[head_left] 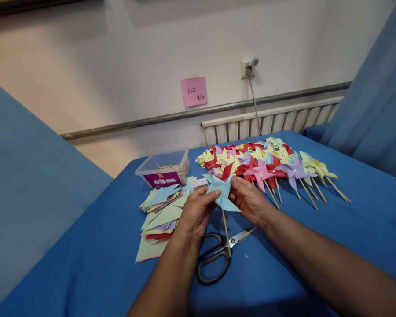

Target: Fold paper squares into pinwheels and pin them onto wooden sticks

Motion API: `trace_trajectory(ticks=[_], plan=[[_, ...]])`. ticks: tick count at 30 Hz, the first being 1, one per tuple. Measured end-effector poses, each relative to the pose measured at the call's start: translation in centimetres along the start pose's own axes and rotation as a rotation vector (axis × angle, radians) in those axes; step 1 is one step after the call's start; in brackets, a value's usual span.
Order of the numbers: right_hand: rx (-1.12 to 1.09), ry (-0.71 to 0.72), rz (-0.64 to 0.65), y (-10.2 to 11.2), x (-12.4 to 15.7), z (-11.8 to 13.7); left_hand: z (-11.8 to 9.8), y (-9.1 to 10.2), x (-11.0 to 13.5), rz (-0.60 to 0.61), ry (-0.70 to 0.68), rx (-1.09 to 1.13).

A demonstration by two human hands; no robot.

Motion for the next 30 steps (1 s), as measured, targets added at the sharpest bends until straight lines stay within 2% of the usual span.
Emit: trace_trajectory(ticks=[3,5,7,9,11,13,16,19,23,27,30], plan=[[0.025,0.015,-0.007,0.2,-0.2,0.3,0.2,0.0,0.0,0.03,0.004,-0.027],[0.1,0.082,-0.077,0.6,-0.2,0.7,0.4,0.1,-0.1,0.023,-0.01,-0.044],[0.281,0.27,-0.211,1.0,0.2,1.7,0.4,0.3,-0.2,-0.006,-0.039,-0.075],[0.573,0.545,-0.335,0.7,1.2,2.9,0.3,0.6,-0.3,-0.041,-0.082,-0.128],[0.884,0.771,-0.361,-0.4,2.3,3.4,0.0,0.7,-0.3,-0.06,-0.125,-0.178],[1.105,0.878,-0.319,-1.4,2.9,3.0,-0.2,0.6,-0.3,-0.066,-0.16,-0.203],[1.285,0.921,-0.304,-1.9,3.0,2.3,-0.4,0.4,-0.3,-0.071,-0.198,-0.204],[1.376,0.917,-0.327,-1.9,2.7,1.8,-0.5,0.4,-0.3,-0.078,-0.217,-0.198],[1.378,0.934,-0.345,-2.1,3.0,1.8,-0.5,0.4,-0.3,-0.074,-0.225,-0.22],[1.314,0.945,-0.306,-2.5,3.5,1.9,-1.0,0.5,-0.3,-0.093,-0.279,-0.28],[1.258,0.944,-0.343,-2.3,3.5,1.9,-1.0,0.5,-0.3,-0.096,-0.262,-0.295]])
Point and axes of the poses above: each hand's wrist, its own x-axis away from the middle knuckle, its own y-axis out of the back of the hand, z = x × y, the point moved 5 cm from there along -x, towards the middle knuckle, and after that the axes turned 14 degrees about -y, right-handed, at the moved point
